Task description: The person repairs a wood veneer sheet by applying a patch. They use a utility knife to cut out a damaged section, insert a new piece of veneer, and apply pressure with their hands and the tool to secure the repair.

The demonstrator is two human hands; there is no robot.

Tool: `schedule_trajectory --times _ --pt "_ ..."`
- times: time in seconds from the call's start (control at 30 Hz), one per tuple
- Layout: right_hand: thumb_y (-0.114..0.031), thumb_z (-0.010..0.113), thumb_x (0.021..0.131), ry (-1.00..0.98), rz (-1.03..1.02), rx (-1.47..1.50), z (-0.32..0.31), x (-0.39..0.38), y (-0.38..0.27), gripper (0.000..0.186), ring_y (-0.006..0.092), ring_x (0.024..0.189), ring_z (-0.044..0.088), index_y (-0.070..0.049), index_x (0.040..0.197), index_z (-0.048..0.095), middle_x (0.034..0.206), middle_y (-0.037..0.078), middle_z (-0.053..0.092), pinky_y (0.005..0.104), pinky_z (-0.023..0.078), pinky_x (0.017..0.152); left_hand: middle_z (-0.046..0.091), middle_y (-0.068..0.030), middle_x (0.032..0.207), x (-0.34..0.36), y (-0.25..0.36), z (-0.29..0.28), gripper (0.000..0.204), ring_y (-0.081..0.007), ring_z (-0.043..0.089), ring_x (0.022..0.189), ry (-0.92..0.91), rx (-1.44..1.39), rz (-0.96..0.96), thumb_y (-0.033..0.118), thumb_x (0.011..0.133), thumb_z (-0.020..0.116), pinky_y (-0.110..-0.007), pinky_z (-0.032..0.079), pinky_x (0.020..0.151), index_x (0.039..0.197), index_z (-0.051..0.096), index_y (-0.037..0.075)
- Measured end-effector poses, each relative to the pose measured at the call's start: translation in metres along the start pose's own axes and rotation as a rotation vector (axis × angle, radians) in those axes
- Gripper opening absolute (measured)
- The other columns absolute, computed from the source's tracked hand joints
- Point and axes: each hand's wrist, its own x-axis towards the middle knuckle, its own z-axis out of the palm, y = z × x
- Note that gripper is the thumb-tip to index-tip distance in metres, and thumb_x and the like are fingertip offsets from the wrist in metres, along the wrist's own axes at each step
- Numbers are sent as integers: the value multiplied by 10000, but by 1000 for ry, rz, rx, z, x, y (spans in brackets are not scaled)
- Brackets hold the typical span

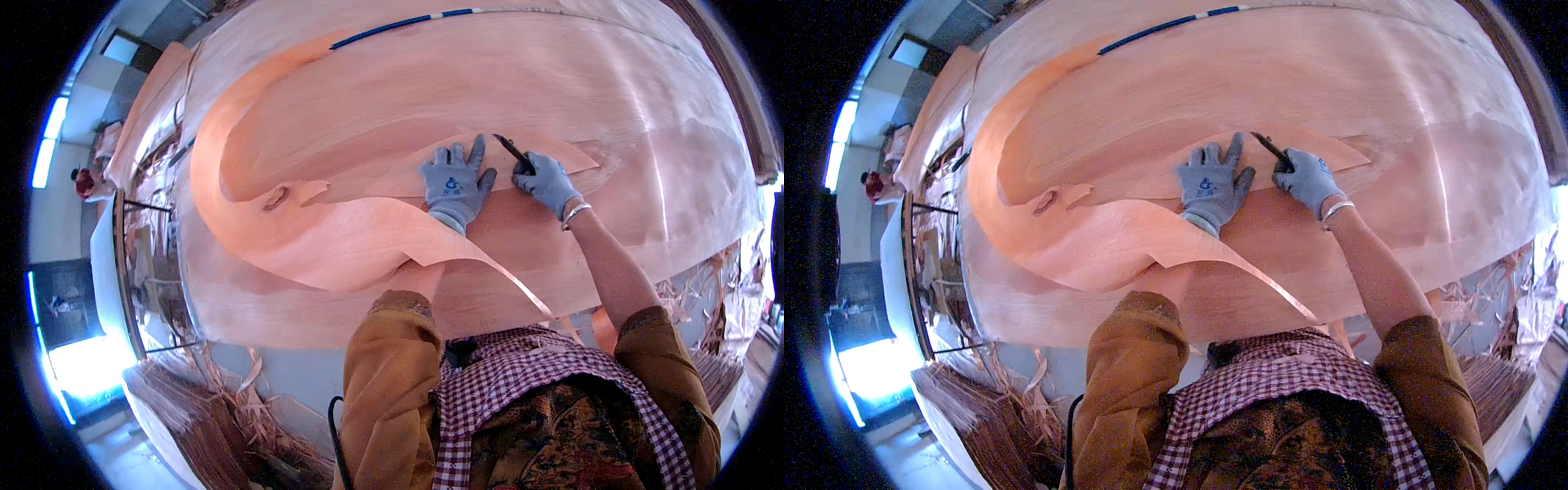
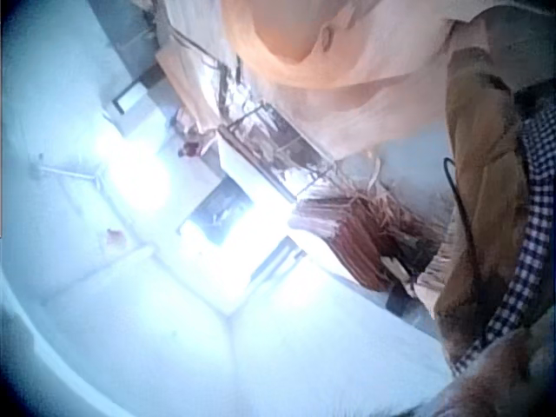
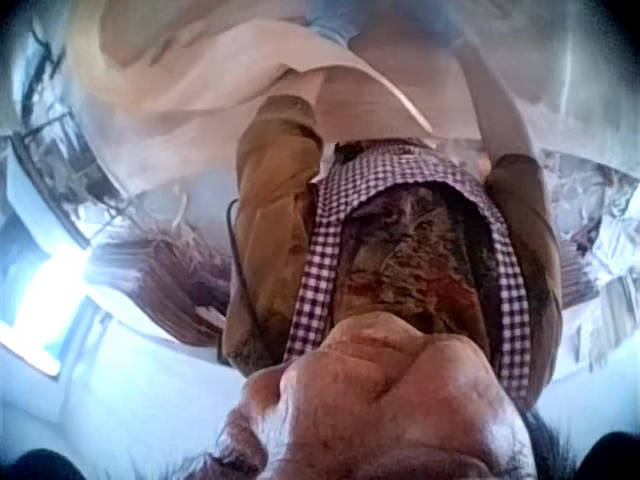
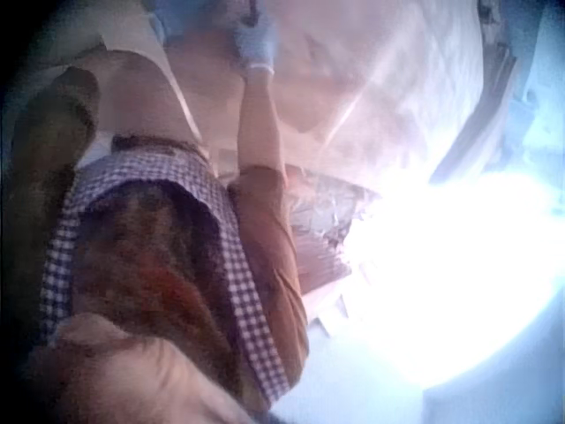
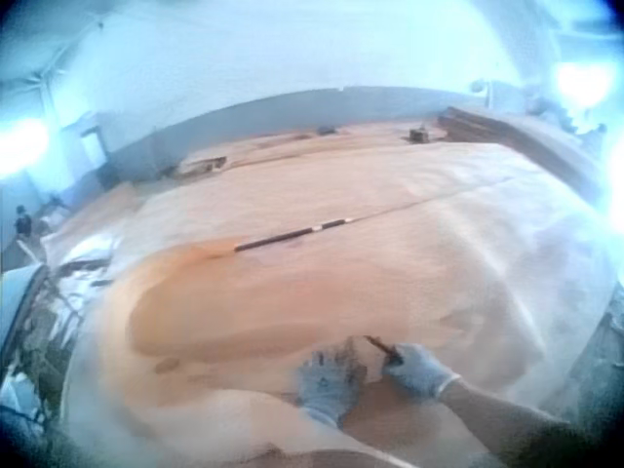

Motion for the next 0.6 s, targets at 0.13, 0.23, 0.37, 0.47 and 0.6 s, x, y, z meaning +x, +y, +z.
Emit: schedule_trajectory --times 0.13,0.23,0.37,0.47,0.6 --pt "-264 616 740 -91 49 13 -7 5 1 240 355 794 607 -50 846 590 789 191 623 405 458 678 472 -120 1259 -54 -11 -19 545 -312 418 1176 69 22 167 356 848 500 -499 337 940 1336 415 129" --pt "-248 601 744 -107 91 5 -10 11 17 211 335 811 615 -67 852 594 807 167 634 403 462 683 445 -138 1309 -128 3 -47 521 -321 391 1228 -115 -10 253 209 829 492 -479 321 992 1328 415 85" --pt "-244 583 749 -94 19 46 -16 6 34 192 325 811 615 -79 848 591 836 159 637 401 464 677 414 -155 1339 -217 40 -91 543 -308 393 1234 -498 -235 309 156 796 510 -437 333 995 1328 429 86" --pt "-241 570 756 -133 61 11 -20 1 31 184 326 823 609 -83 849 591 850 161 635 397 465 680 405 -169 1355 -242 56 -111 528 -276 417 1214 -698 -820 55 147 819 554 -397 351 988 1329 436 83" --pt "-234 559 764 -99 50 22 -16 -3 27 186 338 843 605 -83 866 595 861 165 633 407 463 695 545 -133 1197 -235 52 -121 441 -187 556 949 -737 -1532 -268 137 856 576 -297 461 799 1271 469 34"
